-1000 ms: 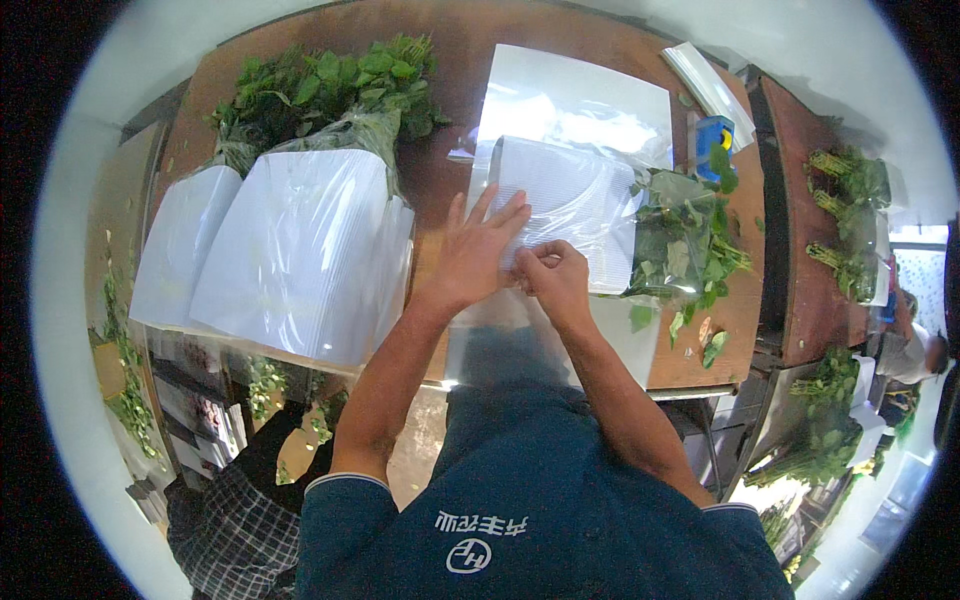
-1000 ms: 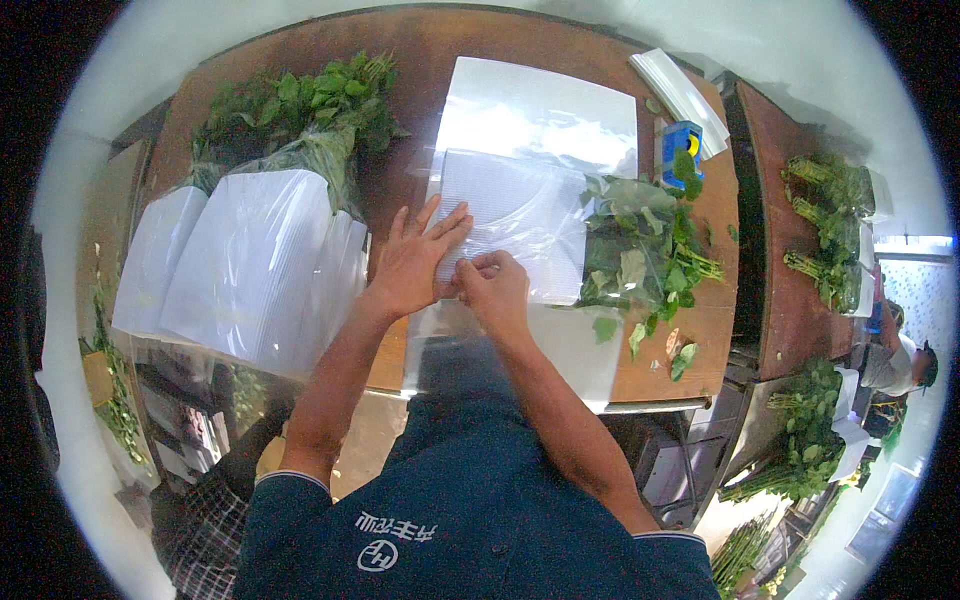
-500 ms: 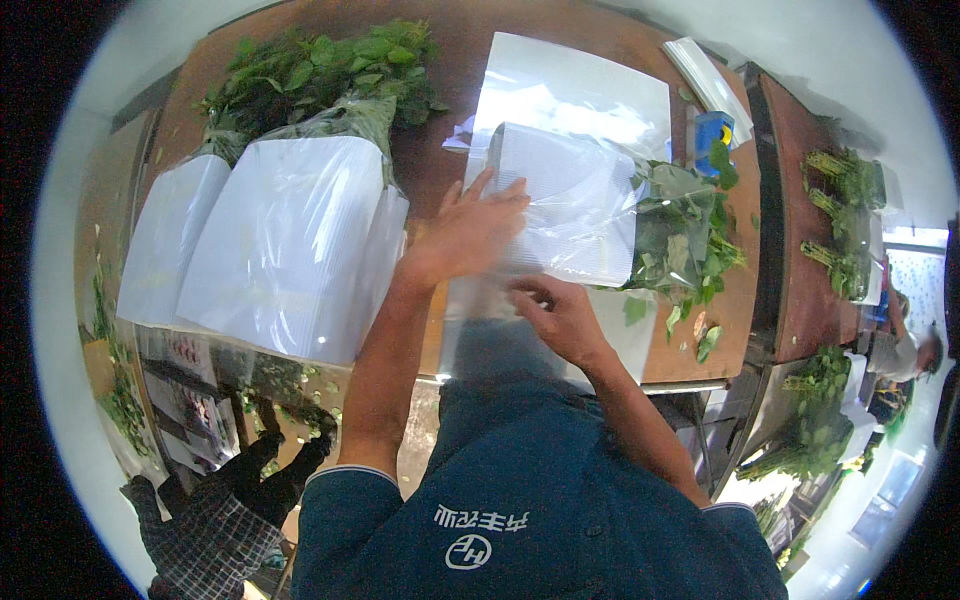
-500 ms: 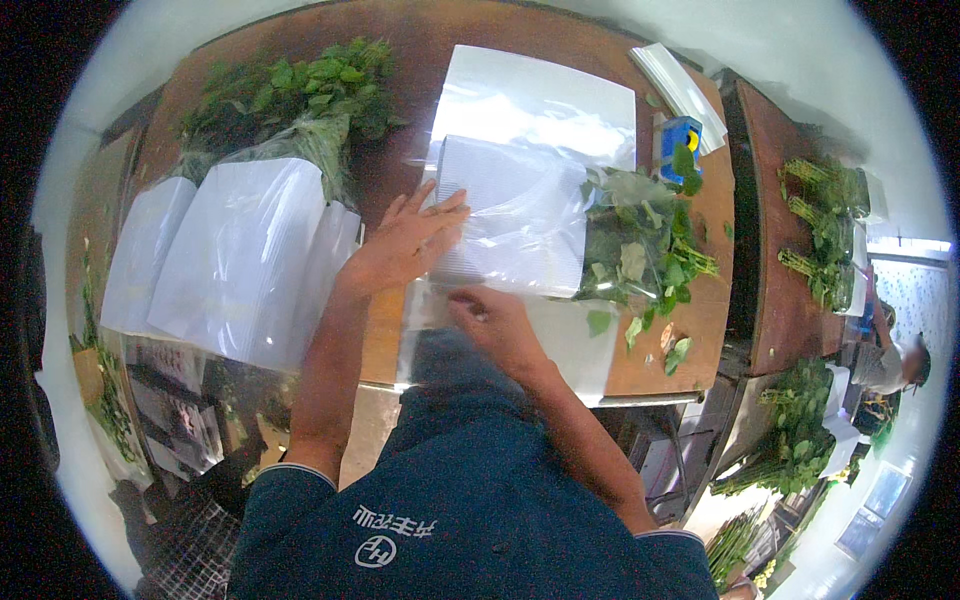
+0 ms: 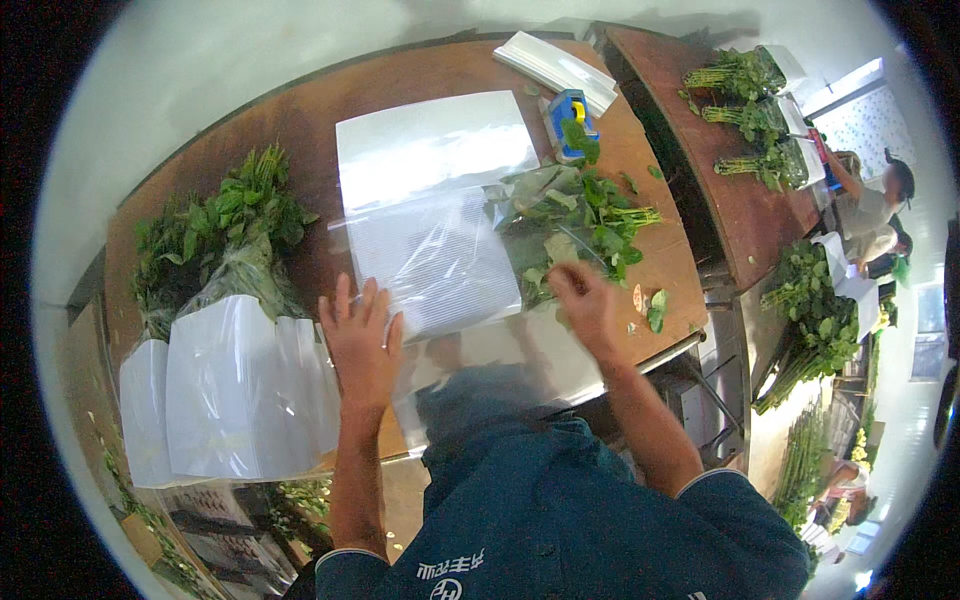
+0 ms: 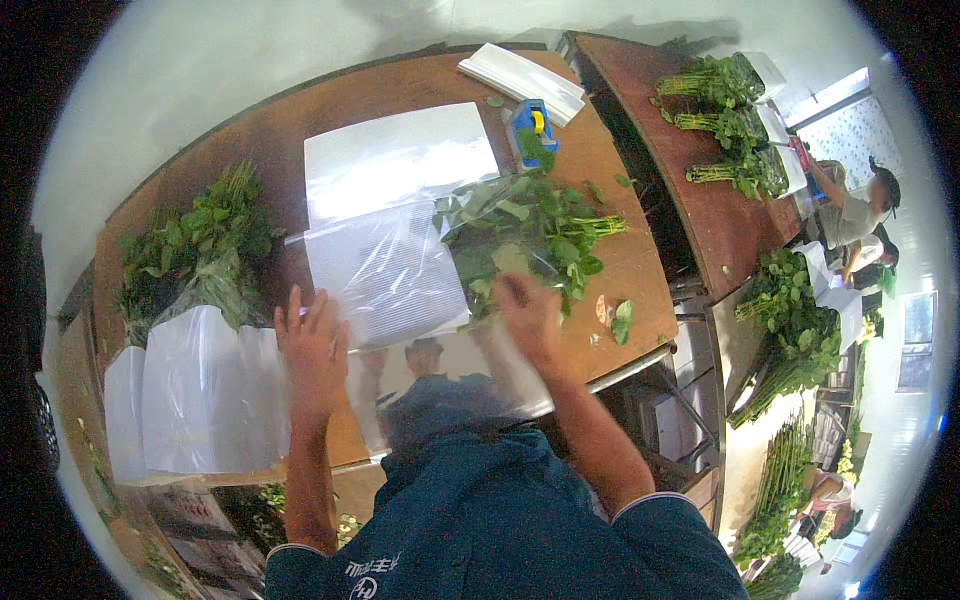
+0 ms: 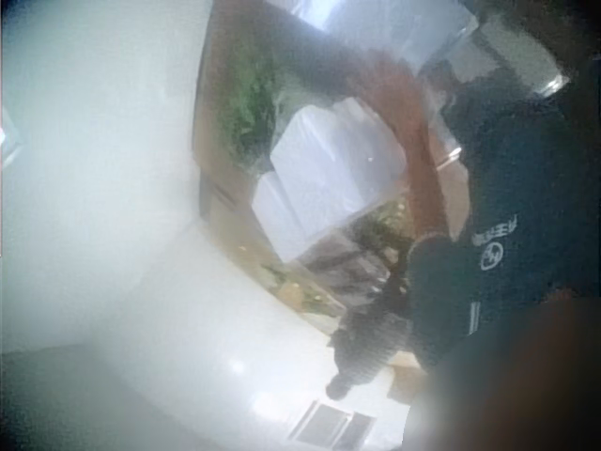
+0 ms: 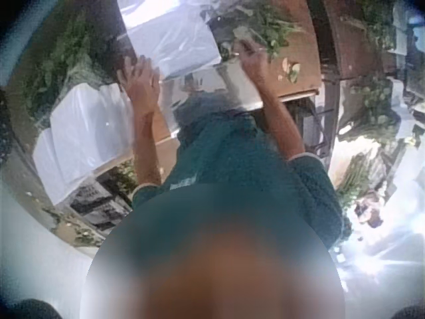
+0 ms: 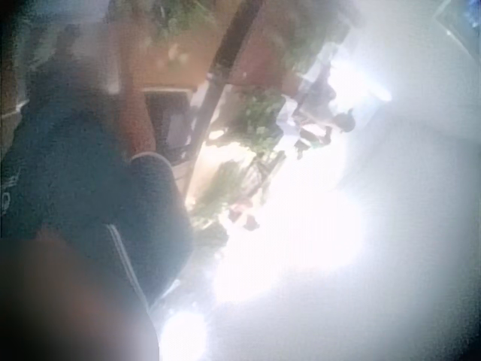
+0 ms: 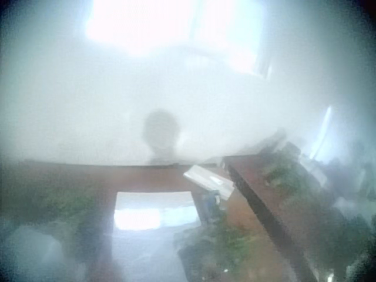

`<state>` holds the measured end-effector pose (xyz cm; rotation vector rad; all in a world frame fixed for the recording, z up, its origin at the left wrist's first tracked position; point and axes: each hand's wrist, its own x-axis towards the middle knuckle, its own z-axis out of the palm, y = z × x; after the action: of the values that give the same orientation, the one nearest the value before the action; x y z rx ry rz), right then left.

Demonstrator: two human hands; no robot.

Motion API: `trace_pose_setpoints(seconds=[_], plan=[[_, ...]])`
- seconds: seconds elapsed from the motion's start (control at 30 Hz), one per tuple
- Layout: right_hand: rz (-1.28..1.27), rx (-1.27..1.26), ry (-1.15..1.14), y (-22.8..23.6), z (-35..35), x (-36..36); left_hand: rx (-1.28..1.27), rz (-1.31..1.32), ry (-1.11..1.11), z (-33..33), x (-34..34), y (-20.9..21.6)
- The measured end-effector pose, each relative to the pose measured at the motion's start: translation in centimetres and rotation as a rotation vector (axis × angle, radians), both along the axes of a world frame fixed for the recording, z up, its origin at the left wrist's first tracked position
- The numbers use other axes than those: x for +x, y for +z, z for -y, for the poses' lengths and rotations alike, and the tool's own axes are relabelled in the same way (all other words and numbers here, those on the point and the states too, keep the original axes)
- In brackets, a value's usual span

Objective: The person trims green leafy plants on a wooden table, wipes the surface with a cloth, and then places the plants into plastic bags. The person seals the bags and sets them aside on the table.

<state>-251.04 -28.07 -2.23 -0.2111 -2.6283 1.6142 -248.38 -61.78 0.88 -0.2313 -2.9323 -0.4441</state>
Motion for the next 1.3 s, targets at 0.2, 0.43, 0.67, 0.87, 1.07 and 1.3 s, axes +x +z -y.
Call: trace_pose_setpoints(seconds=[0.2, 0.43, 0.67, 0.87, 1.07, 1.3], plan=[[0.175, -0.010, -0.059, 0.6, -7.9, -8.4, 0.305, -0.015, -0.321, -14.3, 0.4, -3.5], [0.201, -0.366, 0.228, 0.4, -9.2, -10.4, 0.055, -0.259, -0.284, -26.0, -3.2, -7.5], [0.281, -0.380, 0.346, -2.4, -11.8, -8.4, 0.223, -0.301, -0.231, -26.0, -2.1, -5.1], [0.286, -0.210, 0.501, -4.4, -10.8, -7.6, 0.293, -0.095, -0.176, -24.5, -6.3, -4.8], [0.098, 0.055, 0.470, -3.3, -9.8, -6.8, 0.412, 0.137, 0.016, -24.0, -7.8, -6.3], [0.184, 0.100, 0.302, -5.5, -8.7, -8.5, 0.305, 0.078, -0.127, -24.2, -7.3, -5.3]])
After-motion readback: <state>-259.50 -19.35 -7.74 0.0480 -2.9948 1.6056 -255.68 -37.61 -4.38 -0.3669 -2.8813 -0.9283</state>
